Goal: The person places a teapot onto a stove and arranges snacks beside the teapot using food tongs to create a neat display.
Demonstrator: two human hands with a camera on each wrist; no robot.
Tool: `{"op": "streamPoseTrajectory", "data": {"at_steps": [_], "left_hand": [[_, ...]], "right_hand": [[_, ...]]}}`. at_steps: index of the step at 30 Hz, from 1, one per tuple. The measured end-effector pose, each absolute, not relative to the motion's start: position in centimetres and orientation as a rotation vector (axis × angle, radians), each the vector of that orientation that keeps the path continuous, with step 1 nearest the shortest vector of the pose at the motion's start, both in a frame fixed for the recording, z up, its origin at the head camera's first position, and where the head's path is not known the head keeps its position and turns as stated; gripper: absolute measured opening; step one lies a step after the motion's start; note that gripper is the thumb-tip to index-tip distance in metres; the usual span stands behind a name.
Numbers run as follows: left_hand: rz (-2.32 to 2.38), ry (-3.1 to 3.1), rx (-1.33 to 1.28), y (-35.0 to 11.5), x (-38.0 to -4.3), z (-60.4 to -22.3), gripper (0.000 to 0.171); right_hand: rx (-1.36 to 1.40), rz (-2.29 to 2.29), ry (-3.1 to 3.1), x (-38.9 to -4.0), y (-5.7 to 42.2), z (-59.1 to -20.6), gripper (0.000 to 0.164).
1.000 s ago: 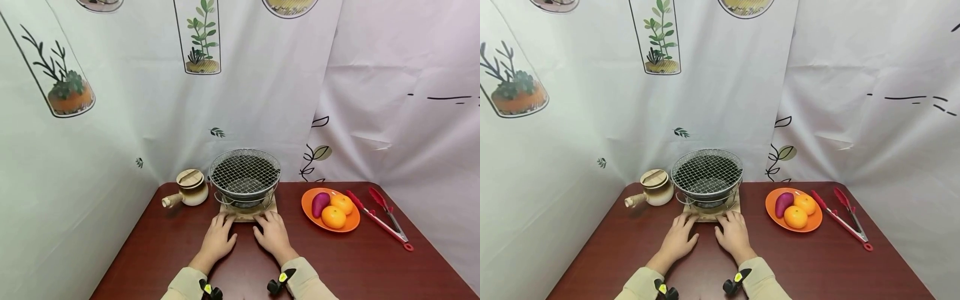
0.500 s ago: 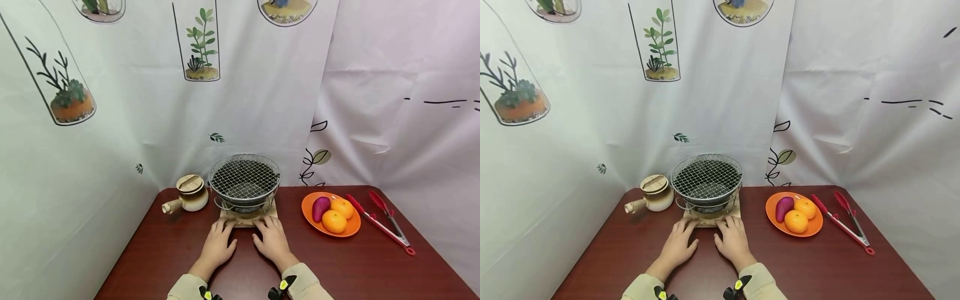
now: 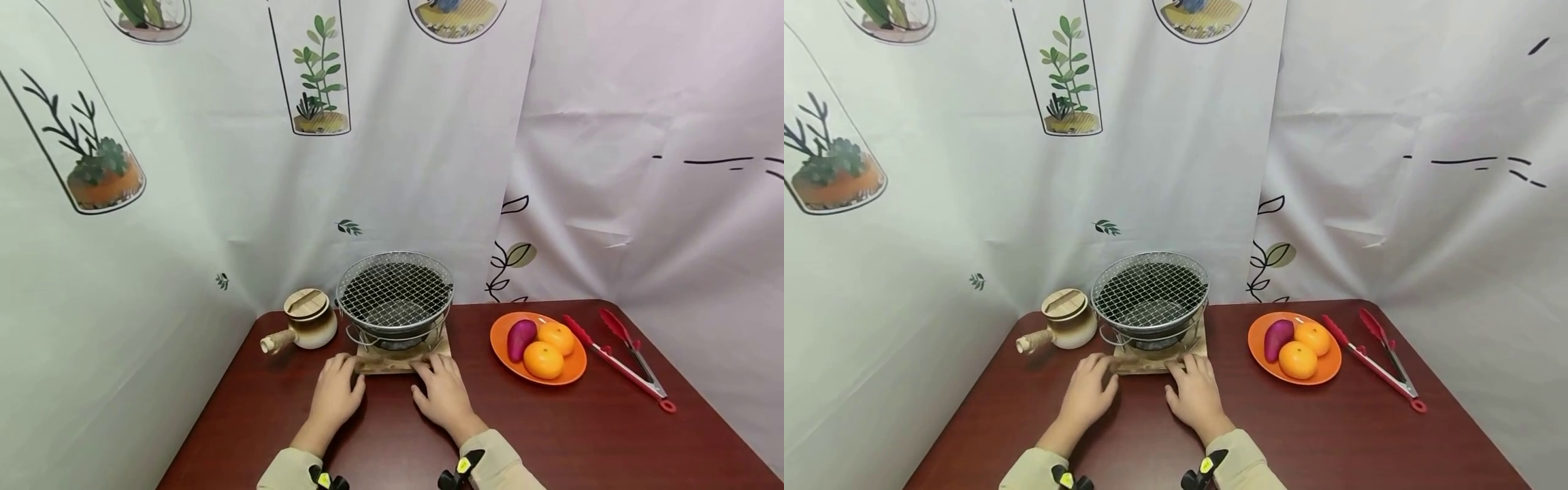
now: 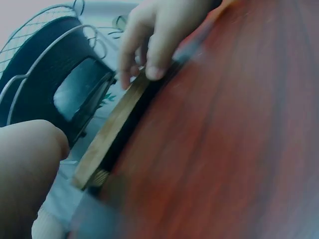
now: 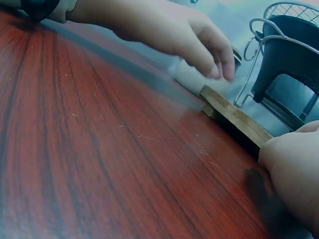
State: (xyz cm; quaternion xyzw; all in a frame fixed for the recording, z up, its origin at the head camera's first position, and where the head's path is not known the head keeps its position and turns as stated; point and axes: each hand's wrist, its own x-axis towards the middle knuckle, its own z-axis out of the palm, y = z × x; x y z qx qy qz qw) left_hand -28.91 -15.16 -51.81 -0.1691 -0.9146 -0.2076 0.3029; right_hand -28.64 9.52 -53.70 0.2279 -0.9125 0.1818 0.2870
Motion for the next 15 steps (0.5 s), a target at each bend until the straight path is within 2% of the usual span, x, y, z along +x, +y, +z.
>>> {"op": "streamPoseTrajectory", "data": {"at_steps": [15], "left_hand": [[-0.598, -2.262, -0.247, -21.2, -30.2, -48.8, 0.024]], "right_hand": [[0.628, 0.465, -2.422, -28.9, 9.5, -53.7, 0.043]]}}
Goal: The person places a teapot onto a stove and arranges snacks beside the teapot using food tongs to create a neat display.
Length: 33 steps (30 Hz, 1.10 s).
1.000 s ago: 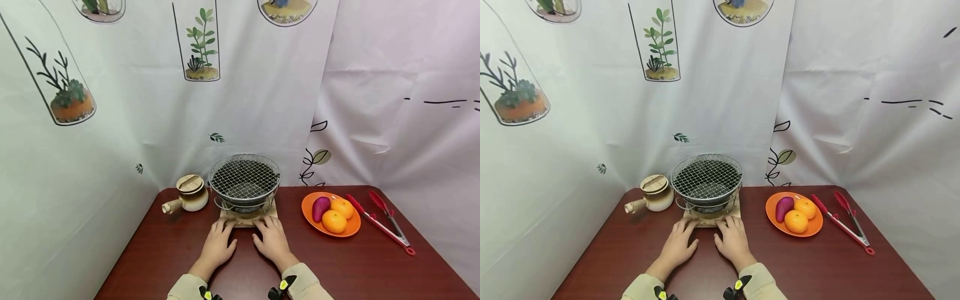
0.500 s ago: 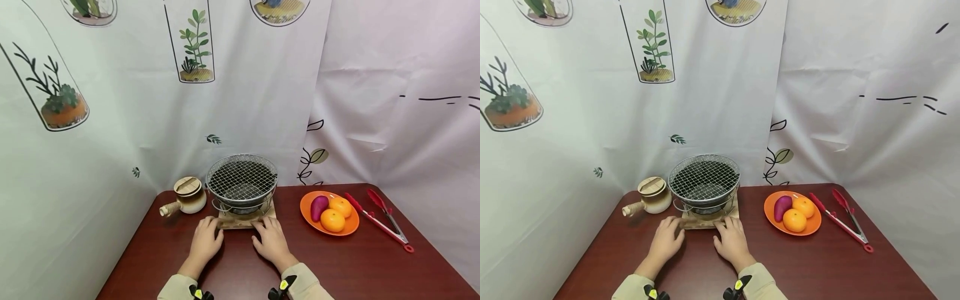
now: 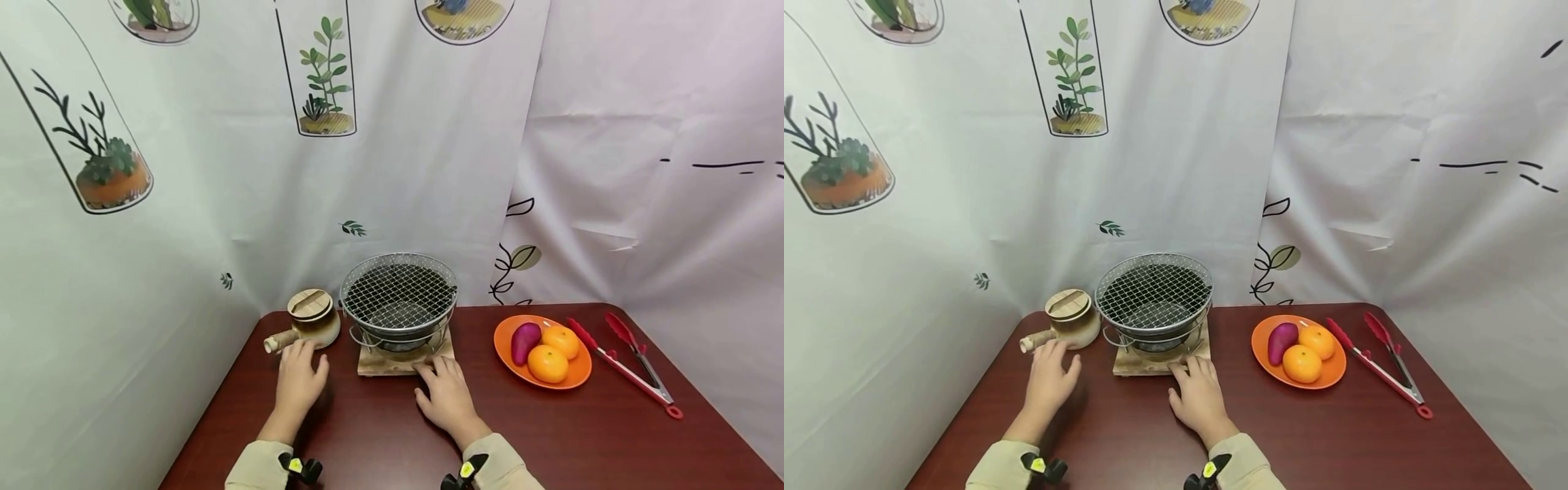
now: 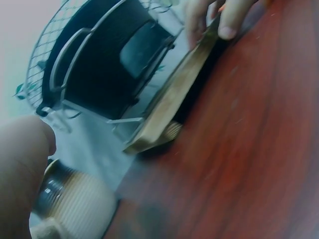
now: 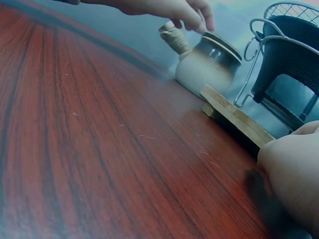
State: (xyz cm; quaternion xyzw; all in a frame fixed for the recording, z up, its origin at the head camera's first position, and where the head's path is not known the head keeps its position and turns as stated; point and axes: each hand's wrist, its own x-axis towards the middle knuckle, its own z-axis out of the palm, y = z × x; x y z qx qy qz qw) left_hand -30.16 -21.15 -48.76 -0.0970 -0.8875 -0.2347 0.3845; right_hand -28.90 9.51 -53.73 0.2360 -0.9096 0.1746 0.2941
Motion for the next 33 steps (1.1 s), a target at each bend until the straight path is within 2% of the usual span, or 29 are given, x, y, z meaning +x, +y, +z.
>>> {"op": "streamPoseTrajectory", "data": {"at_steps": [22, 33], "left_hand": [[-0.731, -2.274, -0.021, -27.1, -31.9, -46.2, 0.033], [-0.888, -2.463, 0.127, -28.8, -33.1, -45.7, 0.058]], "right_hand": [[0.624, 0.448, -2.444, -28.9, 9.6, -53.7, 0.043], [0.61, 0.43, -2.447, -28.8, 9.5, -53.8, 0.043]]}}
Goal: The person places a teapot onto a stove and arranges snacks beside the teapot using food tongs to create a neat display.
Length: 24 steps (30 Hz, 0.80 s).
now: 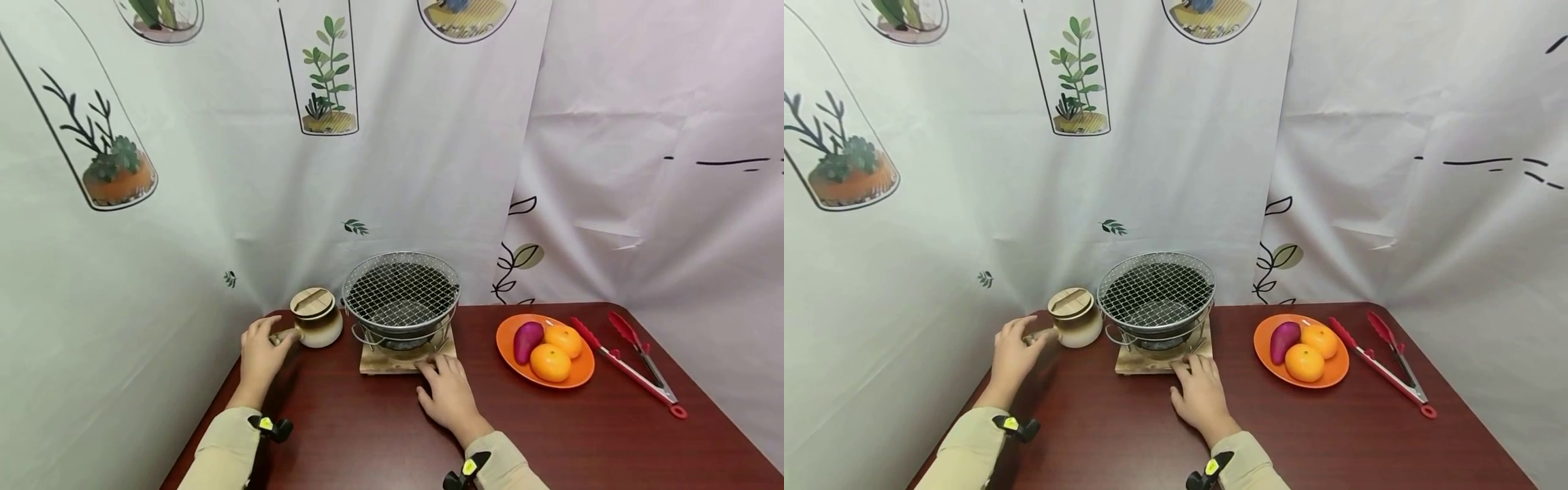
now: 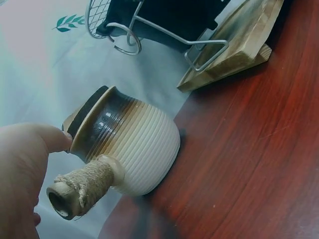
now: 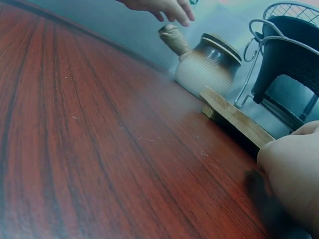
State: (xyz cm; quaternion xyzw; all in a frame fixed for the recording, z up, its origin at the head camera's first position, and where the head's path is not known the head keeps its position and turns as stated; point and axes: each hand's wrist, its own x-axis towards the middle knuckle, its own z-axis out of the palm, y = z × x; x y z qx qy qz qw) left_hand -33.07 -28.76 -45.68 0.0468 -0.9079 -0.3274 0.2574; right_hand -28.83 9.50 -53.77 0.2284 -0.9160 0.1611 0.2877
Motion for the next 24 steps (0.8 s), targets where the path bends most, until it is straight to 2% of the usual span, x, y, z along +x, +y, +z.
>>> {"op": "streamPoseTrajectory", "data": {"at_steps": [16, 24], "left_hand": [[-0.896, -2.698, 0.179, -29.1, -35.1, -45.8, 0.068], [-1.014, -2.686, 0.196, -29.3, -36.0, -46.2, 0.063]], "right_hand": [[0.611, 0.435, -2.444, -28.9, 9.6, -53.9, 0.043], [0.609, 0.449, -2.439, -29.0, 9.6, -54.0, 0.043]]}}
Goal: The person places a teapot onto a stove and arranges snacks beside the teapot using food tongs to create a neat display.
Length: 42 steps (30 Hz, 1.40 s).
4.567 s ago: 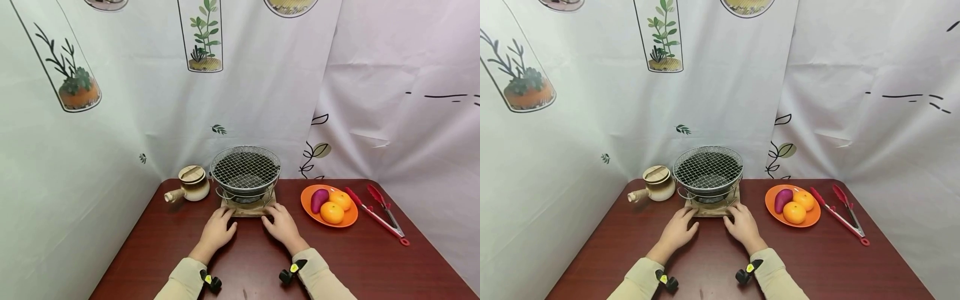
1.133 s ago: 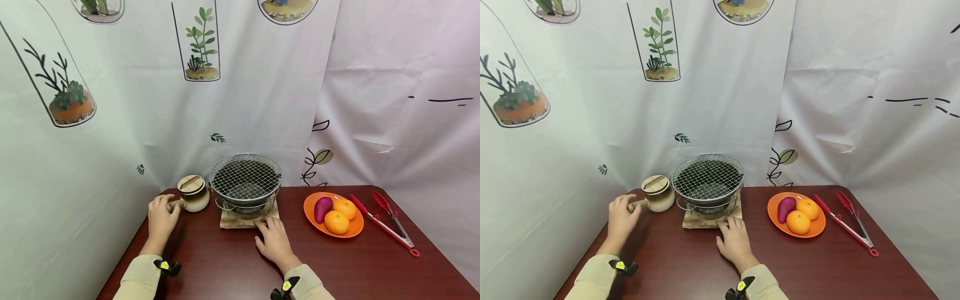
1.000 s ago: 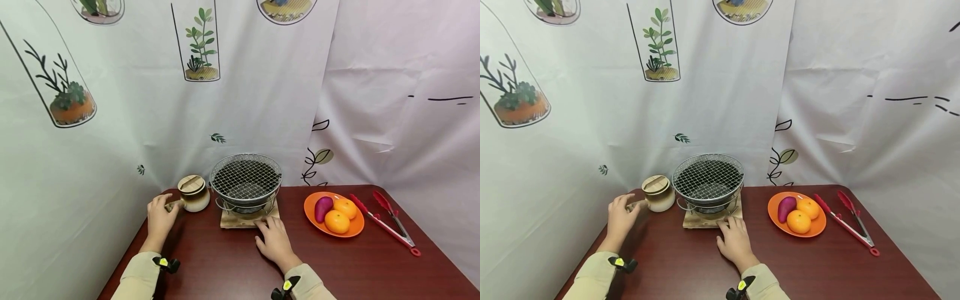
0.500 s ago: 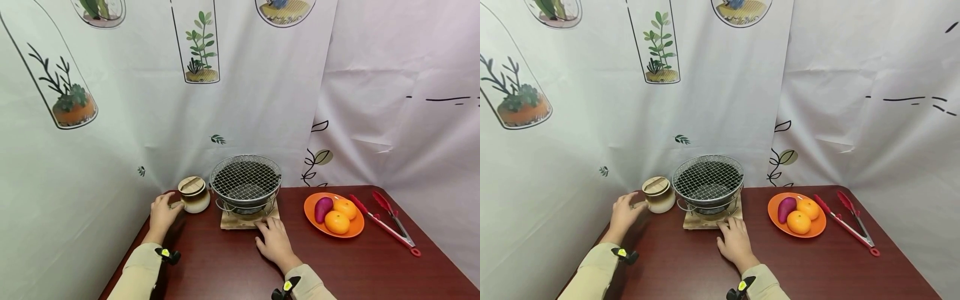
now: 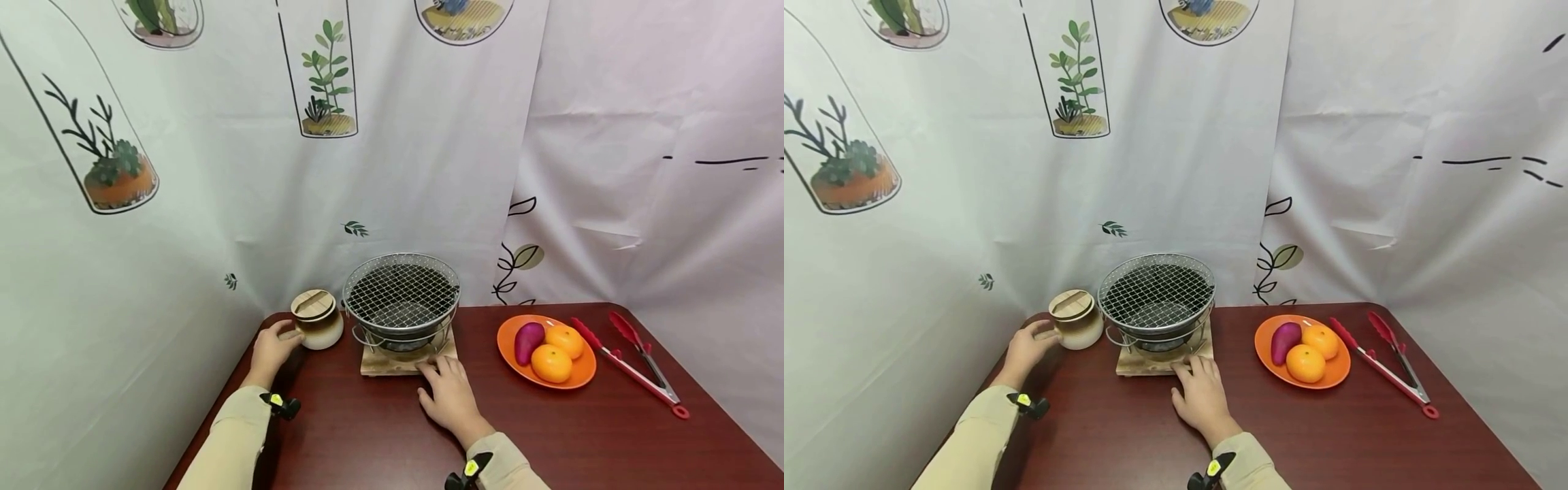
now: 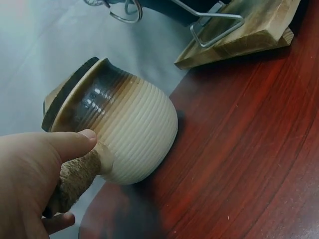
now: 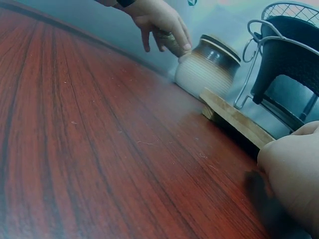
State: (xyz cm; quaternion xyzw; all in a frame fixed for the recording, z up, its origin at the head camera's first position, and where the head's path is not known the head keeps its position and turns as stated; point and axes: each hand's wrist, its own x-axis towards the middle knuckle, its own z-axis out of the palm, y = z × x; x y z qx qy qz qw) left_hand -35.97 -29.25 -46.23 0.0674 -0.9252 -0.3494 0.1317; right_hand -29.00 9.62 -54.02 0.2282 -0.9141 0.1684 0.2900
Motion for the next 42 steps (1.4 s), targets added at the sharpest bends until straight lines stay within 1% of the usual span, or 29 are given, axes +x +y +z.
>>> {"op": "streamPoseTrajectory", "data": {"at_steps": [10, 19, 25, 31, 38, 42], "left_hand": [[-1.007, -2.719, 0.256, -29.2, -36.5, -46.2, 0.061], [-1.047, -2.792, 0.281, -29.2, -36.6, -45.2, 0.043], [-1.118, -2.811, 0.257, -29.4, -36.5, -44.7, 0.036], [-1.24, -2.85, 0.205, -30.5, -37.2, -45.1, 0.035], [-1.247, -2.908, 0.14, -31.1, -37.9, -45.3, 0.032], [-1.177, -2.95, 0.085, -31.1, -38.0, -45.0, 0.03]], "right_hand": [[0.611, 0.453, -2.434, -29.1, 9.6, -54.1, 0.043], [0.612, 0.457, -2.43, -29.1, 9.7, -54.1, 0.043], [0.613, 0.469, -2.418, -29.1, 9.6, -54.1, 0.043], [0.611, 0.485, -2.422, -29.0, 9.5, -54.1, 0.043], [0.61, 0.503, -2.425, -29.0, 9.6, -54.0, 0.043], [0.608, 0.503, -2.43, -29.0, 9.6, -54.0, 0.043]]}}
